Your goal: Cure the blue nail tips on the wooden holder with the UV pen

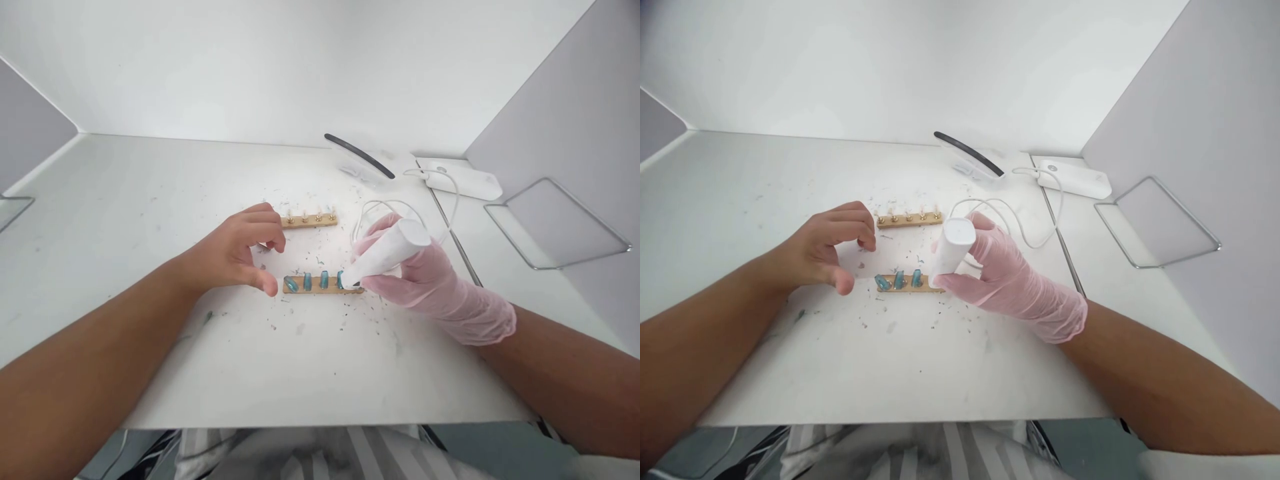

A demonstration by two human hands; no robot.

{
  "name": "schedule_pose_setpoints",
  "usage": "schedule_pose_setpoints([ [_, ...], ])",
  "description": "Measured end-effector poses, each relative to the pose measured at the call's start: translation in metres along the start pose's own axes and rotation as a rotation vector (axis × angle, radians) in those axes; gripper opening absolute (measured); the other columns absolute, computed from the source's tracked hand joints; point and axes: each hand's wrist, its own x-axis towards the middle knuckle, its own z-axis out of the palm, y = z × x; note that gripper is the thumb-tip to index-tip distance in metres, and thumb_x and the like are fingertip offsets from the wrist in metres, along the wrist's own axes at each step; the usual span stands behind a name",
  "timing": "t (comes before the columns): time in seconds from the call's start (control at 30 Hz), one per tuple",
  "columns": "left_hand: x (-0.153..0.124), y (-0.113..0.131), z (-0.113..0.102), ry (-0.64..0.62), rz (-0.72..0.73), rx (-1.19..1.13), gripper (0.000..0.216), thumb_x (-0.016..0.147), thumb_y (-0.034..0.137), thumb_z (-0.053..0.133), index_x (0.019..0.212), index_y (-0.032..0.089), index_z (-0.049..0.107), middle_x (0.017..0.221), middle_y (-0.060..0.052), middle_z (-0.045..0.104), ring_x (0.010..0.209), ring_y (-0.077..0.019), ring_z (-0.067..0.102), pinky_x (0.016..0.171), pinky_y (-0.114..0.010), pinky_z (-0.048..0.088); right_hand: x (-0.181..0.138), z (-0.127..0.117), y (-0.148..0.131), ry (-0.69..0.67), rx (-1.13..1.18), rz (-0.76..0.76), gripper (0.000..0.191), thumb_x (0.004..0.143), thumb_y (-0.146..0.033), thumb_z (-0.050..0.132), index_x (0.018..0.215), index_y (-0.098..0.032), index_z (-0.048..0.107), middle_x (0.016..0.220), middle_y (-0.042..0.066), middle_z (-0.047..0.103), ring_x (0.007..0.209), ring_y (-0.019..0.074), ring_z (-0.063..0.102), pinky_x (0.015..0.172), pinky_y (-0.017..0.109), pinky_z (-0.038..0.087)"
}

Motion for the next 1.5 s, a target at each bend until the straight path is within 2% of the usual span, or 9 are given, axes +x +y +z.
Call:
schedule_pose_setpoints([
  [0.13,0.0,0.0,-0.001,0.005,-0.008,0.005,0.067,0.084,0.089,0.058,0.078,0.022,0.062,0.071,-0.002,0.061,0.074,-0.018,0.052,0.068,-0.032,0.044,-0.002,0.005,0.002,0.016,0.023,0.055,0.013,0.09,-0.026,0.072,0.098,-0.027,0.06,0.086,0.0,0.063,0.086,0.0194,0.062,0.077,0.039,0.057],
  [0.33,-0.001,-0.002,-0.002,0.012,-0.008,-0.006,0.064,0.084,0.086,0.062,0.08,0.022,0.063,0.071,-0.002,0.062,0.075,-0.0187,0.052,0.068,-0.032,0.044,-0.004,0.009,0.0,0.069,-0.015,0.05,0.011,0.093,-0.024,0.072,0.098,-0.027,0.063,0.092,0.0,0.066,0.087,0.0177,0.064,0.076,0.035,0.059],
  [0.8,-0.001,-0.005,-0.005,-0.025,-0.009,-0.023,0.062,0.083,0.084,0.065,0.083,0.022,0.065,0.075,-0.002,0.065,0.078,-0.0191,0.056,0.071,-0.032,0.046,-0.004,0.005,0.004,0.111,-0.101,-0.087,0.016,0.092,-0.024,0.076,0.102,-0.028,0.064,0.085,0.0,0.07,0.083,0.0192,0.065,0.077,0.039,0.062],
  [1.0,-0.006,-0.009,-0.003,-0.012,0.008,-0.025,0.059,0.086,0.081,0.066,0.085,0.022,0.065,0.076,-0.002,0.062,0.078,-0.0186,0.053,0.072,-0.031,0.044,-0.004,0.01,0.004,0.183,-0.077,-0.149,0.019,0.091,-0.021,0.075,0.103,-0.026,0.062,0.086,0.0,0.072,0.081,0.0177,0.063,0.071,0.034,0.059],
  [1.17,-0.005,-0.01,-0.001,0.0,0.035,-0.027,0.061,0.084,0.082,0.067,0.086,0.021,0.066,0.077,-0.002,0.062,0.078,-0.0186,0.053,0.07,-0.031,0.044,-0.005,0.015,0.006,0.193,-0.067,-0.118,0.023,0.086,-0.017,0.075,0.103,-0.027,0.062,0.083,-0.001,0.071,0.082,0.0183,0.063,0.071,0.034,0.059],
  [1.3,-0.001,-0.006,-0.002,0.012,0.054,-0.016,0.061,0.084,0.082,0.066,0.083,0.021,0.065,0.074,-0.002,0.063,0.075,-0.0185,0.054,0.068,-0.031,0.045,-0.005,0.015,0.009,0.214,-0.076,-0.146,0.022,0.089,-0.021,0.074,0.107,-0.026,0.063,0.085,0.0,0.07,0.082,0.0187,0.065,0.067,0.033,0.06],
  [1.5,0.002,-0.002,-0.004,0.008,0.005,-0.016,0.064,0.083,0.085,0.065,0.079,0.021,0.066,0.072,-0.003,0.064,0.075,-0.0189,0.056,0.069,-0.032,0.047,-0.006,0.011,0.007,0.202,-0.095,-0.169,0.022,0.088,-0.018,0.075,0.105,-0.027,0.064,0.084,0.0,0.071,0.082,0.0195,0.068,0.065,0.035,0.062],
])
